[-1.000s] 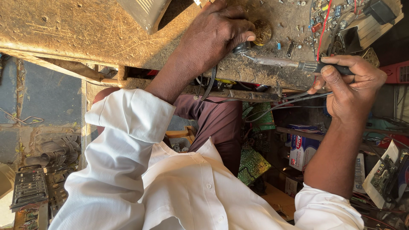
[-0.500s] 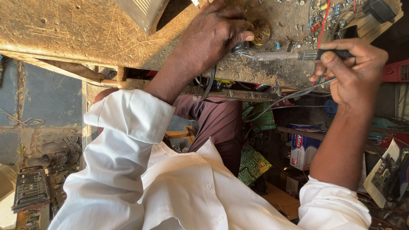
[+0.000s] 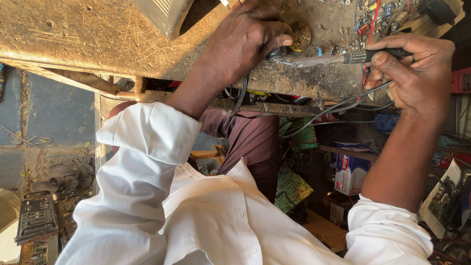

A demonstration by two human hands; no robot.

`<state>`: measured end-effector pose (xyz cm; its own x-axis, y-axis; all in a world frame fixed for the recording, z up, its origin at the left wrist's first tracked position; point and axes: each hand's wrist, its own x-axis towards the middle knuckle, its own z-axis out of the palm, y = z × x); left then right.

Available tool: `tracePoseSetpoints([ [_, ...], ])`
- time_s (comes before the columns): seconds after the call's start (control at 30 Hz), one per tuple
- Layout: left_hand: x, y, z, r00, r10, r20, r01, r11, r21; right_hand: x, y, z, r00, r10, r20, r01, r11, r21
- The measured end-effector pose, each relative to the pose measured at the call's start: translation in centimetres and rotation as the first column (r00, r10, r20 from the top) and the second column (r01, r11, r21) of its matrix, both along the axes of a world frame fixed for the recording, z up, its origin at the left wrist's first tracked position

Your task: The person uses a soldering iron to heat a small cylindrical electronic component on a workbench. They then connect a multimeter to the component and adjust the meter's dial while observing the readings. The person repeats the heating and testing steps on the same component.

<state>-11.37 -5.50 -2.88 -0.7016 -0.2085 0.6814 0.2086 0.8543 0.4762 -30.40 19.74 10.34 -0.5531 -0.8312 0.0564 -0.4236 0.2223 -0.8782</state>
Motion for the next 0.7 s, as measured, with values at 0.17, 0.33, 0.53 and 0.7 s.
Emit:
tracePoseSetpoints([
  [0.17,0.1,-0.1,0.2,0.999,-0.006,0.031,0.006,1.000,-0.001,-0.9,0.7,-0.6,0.999,-0.015,-0.034,0.016,1.000,0.023],
  [0.33,0.2,0.1,0.5,0.999,-0.004,0.032,0.004,1.000,-0.004,-2.0,1.8,-1.6,0.997,0.069,0.028,-0.068,0.997,-0.038],
  [0.53,0.2,0.1,0.4,0.999,-0.004,0.046,0.004,1.000,-0.008,-3.0,2.5,-1.9,0.995,0.082,-0.065,-0.082,0.997,0.004],
  [0.7,0.3,0.0,0.6,0.998,-0.035,0.055,0.034,0.999,0.020,-2.6,2.4,-1.5,0.994,0.094,-0.059,-0.094,0.996,0.002],
])
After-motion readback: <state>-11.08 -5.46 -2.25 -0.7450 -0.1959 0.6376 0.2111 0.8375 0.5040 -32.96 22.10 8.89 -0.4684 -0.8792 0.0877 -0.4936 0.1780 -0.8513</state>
